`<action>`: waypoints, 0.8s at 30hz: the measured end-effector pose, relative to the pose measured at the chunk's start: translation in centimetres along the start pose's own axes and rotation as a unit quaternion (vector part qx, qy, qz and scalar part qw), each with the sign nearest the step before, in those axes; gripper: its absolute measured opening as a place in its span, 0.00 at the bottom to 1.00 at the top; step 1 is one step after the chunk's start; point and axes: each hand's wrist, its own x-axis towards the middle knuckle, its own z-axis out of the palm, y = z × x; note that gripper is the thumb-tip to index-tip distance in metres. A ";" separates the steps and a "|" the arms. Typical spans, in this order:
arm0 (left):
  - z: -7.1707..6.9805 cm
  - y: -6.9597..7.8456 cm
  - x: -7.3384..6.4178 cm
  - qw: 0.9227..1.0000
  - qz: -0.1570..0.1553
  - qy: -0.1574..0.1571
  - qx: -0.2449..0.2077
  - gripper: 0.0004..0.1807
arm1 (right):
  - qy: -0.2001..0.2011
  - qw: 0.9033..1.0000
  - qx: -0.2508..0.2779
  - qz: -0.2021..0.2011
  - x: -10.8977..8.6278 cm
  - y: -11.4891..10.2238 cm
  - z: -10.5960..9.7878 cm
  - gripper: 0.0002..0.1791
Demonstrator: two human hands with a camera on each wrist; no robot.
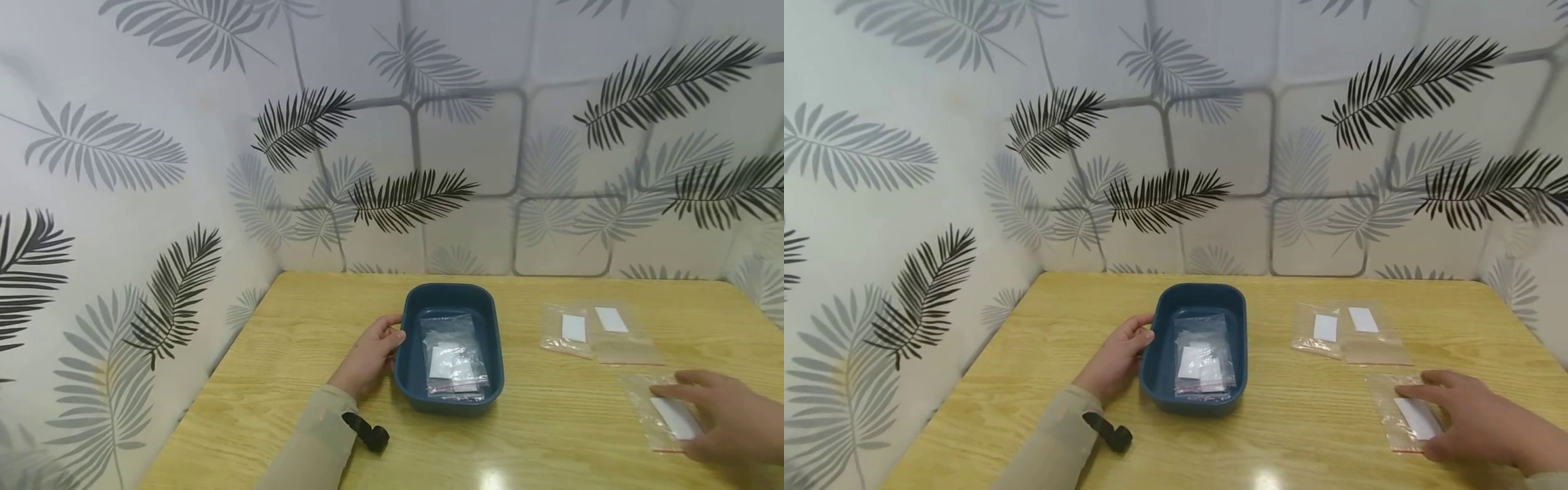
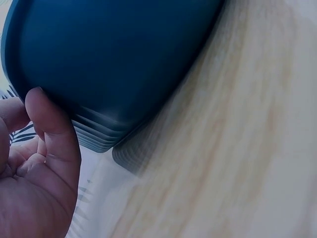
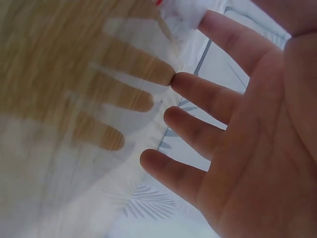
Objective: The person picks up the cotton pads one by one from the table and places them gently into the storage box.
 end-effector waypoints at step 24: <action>0.0 0.0 -0.1 1.000 0.000 0.007 0.017 0.26 | 0.082 0.996 -0.010 -0.022 0.2 -1.7 -0.2 0.37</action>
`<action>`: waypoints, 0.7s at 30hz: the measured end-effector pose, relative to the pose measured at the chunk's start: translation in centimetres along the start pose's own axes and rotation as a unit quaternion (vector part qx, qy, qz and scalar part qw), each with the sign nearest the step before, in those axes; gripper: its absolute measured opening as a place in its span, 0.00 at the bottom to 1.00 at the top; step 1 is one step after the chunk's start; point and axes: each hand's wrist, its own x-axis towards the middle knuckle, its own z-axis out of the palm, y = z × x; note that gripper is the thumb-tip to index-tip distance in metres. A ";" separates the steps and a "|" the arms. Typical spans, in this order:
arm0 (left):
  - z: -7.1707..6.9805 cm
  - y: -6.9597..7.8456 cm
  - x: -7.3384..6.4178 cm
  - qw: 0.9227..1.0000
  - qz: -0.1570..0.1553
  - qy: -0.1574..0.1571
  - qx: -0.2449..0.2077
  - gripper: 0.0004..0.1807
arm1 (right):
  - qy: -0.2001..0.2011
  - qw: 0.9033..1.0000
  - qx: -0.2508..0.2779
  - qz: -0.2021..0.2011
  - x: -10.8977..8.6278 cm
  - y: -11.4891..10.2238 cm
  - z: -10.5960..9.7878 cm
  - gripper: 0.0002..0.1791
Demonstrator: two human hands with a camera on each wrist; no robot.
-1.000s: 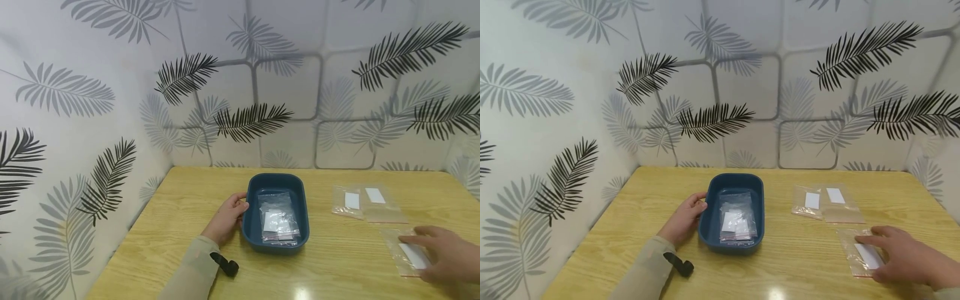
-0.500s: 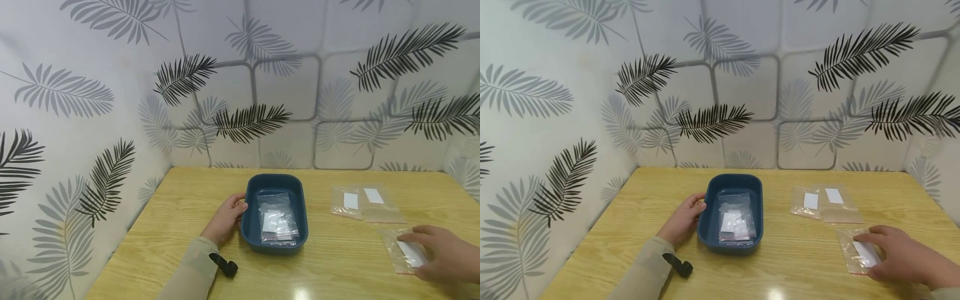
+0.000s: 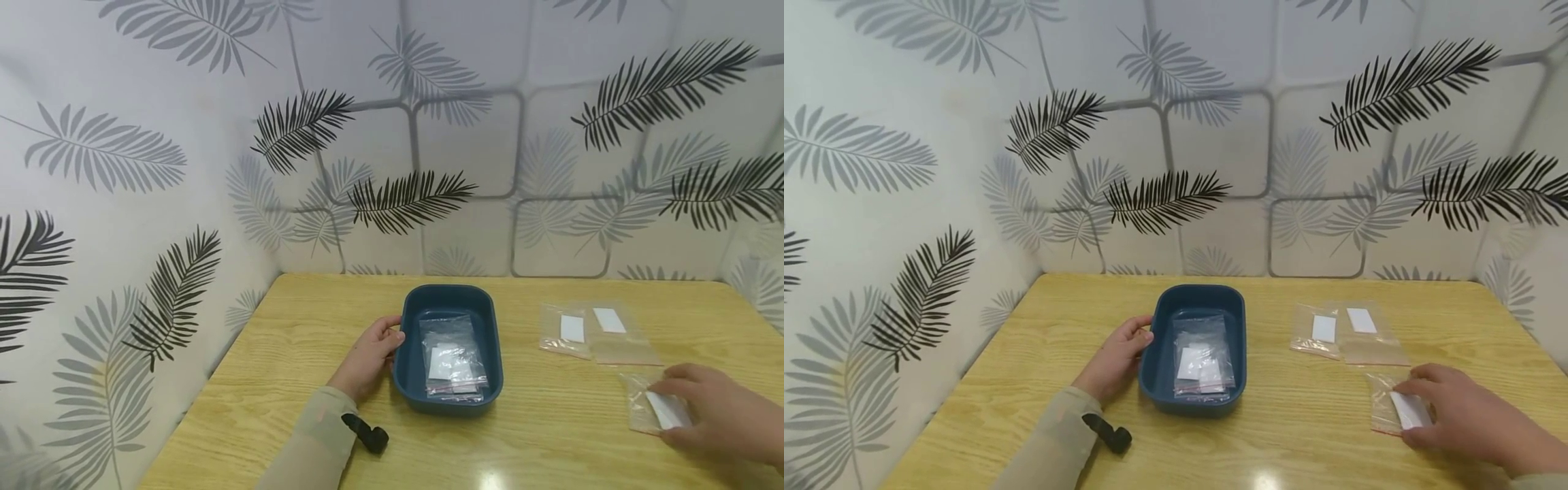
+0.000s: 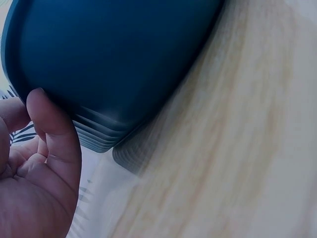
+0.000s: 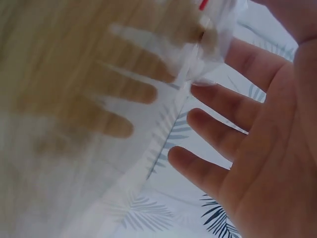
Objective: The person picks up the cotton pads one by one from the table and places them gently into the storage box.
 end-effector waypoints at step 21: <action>0.1 0.1 0.0 1.000 -0.008 -0.001 -0.003 0.27 | 0.072 0.994 0.026 -0.077 3.4 -4.8 -2.2 0.30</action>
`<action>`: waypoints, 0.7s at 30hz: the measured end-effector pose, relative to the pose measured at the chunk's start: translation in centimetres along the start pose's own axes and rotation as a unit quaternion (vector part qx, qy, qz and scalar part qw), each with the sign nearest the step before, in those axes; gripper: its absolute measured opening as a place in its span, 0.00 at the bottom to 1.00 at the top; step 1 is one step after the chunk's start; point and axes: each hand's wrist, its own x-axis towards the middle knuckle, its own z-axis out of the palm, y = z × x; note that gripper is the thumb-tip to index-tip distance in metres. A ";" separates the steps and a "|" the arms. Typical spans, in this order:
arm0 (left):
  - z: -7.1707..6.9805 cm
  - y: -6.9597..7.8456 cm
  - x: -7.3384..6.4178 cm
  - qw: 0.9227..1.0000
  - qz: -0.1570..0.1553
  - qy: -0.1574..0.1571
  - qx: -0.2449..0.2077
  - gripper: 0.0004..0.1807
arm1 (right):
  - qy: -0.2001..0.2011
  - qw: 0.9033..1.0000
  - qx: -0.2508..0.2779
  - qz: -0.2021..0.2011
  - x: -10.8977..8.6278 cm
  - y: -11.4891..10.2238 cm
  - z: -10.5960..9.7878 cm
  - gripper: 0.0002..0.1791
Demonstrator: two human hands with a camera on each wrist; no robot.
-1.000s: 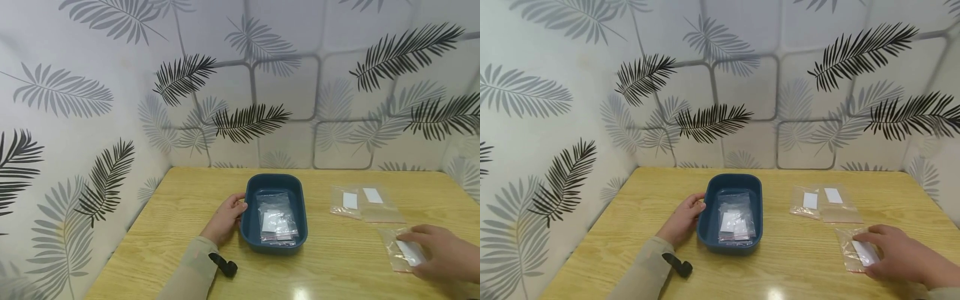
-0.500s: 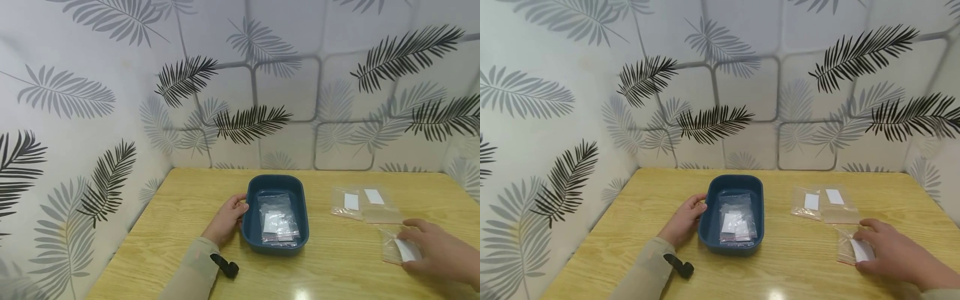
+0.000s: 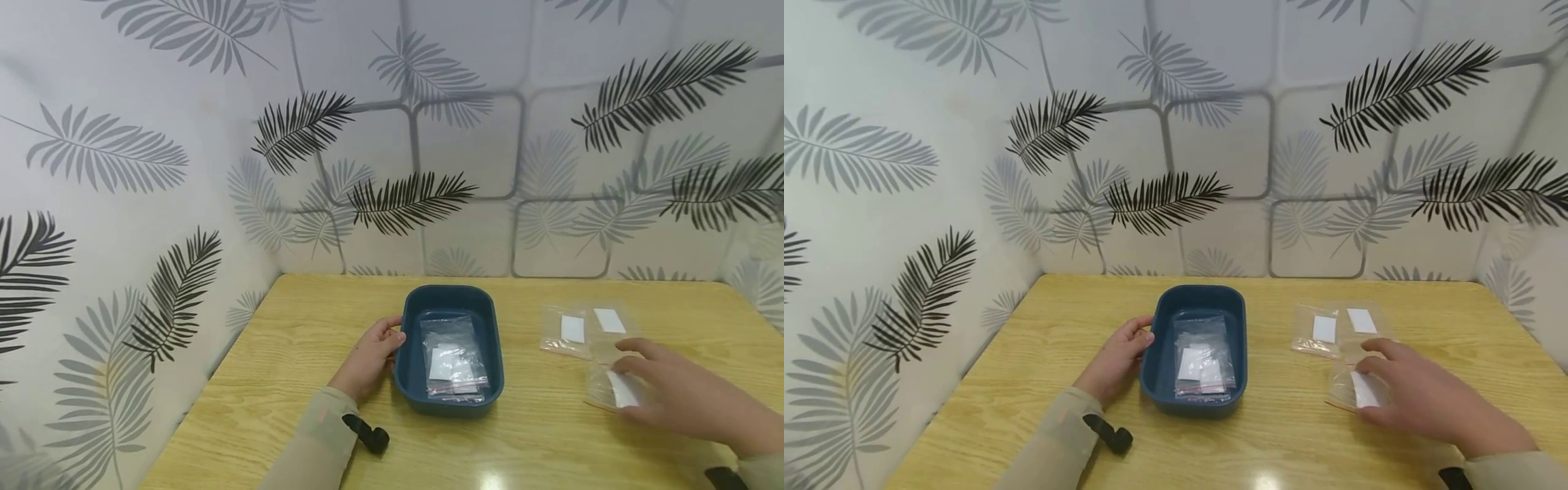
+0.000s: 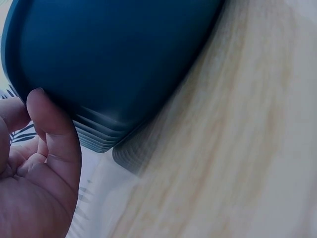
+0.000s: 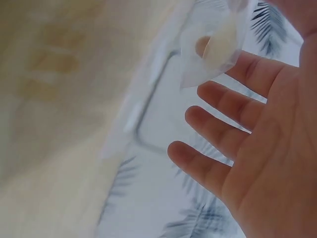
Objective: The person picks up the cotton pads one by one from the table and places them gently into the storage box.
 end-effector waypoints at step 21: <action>-0.1 -0.2 0.1 1.000 0.003 -0.008 -0.009 0.27 | -0.001 0.997 0.055 -0.059 9.0 -9.6 -1.1 0.30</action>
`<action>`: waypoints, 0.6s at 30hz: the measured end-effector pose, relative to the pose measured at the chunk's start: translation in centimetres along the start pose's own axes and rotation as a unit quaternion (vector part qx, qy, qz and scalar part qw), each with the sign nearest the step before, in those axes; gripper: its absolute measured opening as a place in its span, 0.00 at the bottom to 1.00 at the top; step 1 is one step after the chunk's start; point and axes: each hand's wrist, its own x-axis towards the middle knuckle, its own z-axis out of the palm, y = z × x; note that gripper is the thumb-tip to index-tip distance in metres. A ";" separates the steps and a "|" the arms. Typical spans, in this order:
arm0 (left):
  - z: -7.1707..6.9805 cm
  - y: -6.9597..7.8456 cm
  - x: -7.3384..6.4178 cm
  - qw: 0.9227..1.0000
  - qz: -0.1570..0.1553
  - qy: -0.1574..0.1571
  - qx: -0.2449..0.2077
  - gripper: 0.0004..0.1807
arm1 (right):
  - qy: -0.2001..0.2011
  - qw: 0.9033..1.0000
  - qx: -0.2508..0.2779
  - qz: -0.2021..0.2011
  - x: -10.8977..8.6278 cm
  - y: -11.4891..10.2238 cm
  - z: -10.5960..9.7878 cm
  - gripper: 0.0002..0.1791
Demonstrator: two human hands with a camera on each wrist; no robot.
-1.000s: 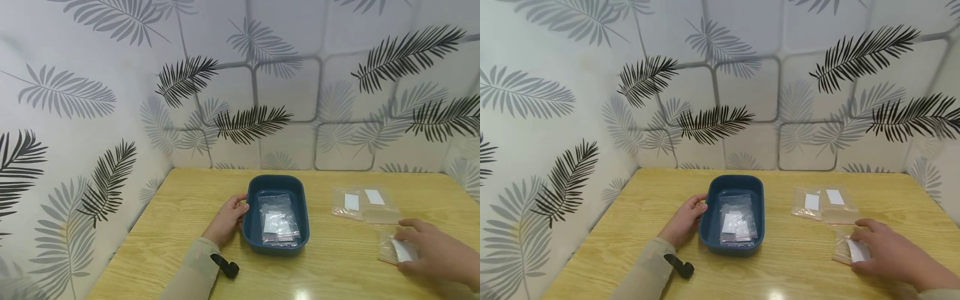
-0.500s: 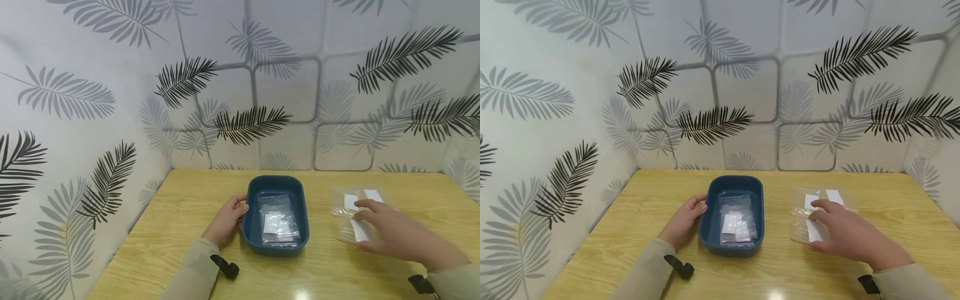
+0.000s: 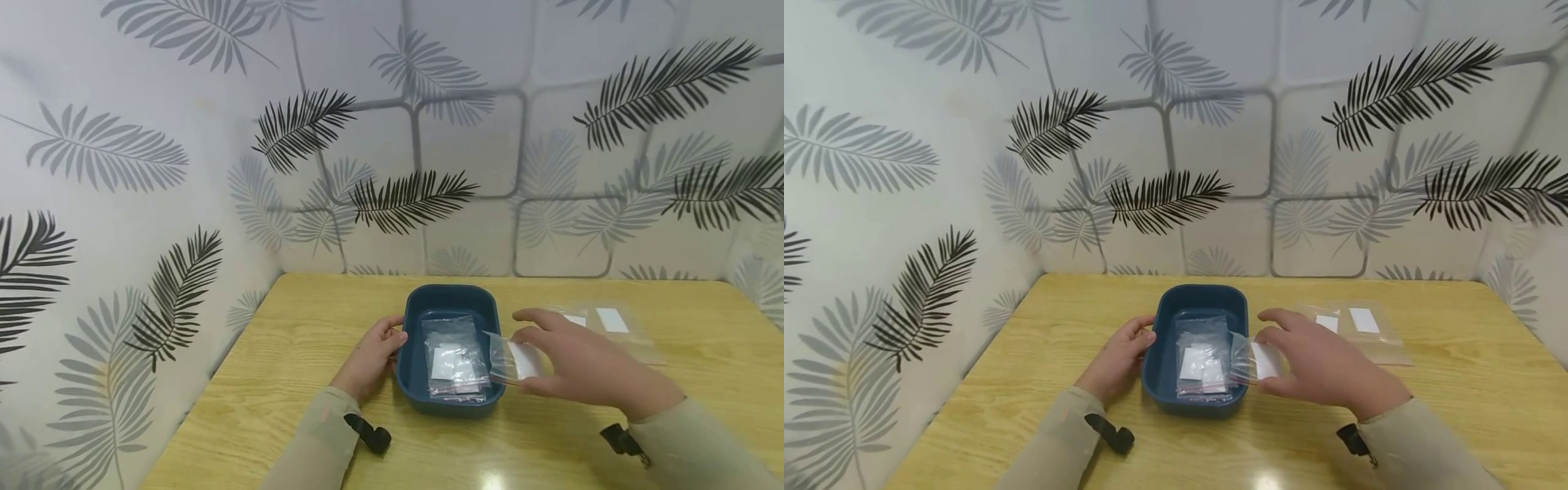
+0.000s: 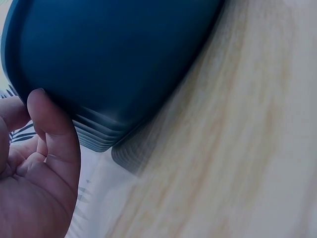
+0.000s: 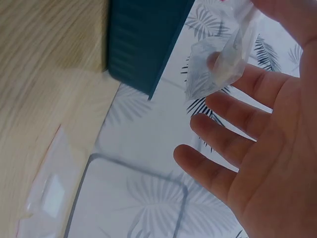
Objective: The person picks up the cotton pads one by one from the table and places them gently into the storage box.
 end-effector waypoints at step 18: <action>0.2 0.2 -0.1 1.000 0.004 0.007 0.012 0.25 | -0.015 0.999 -0.044 -0.025 5.2 -3.3 1.9 0.34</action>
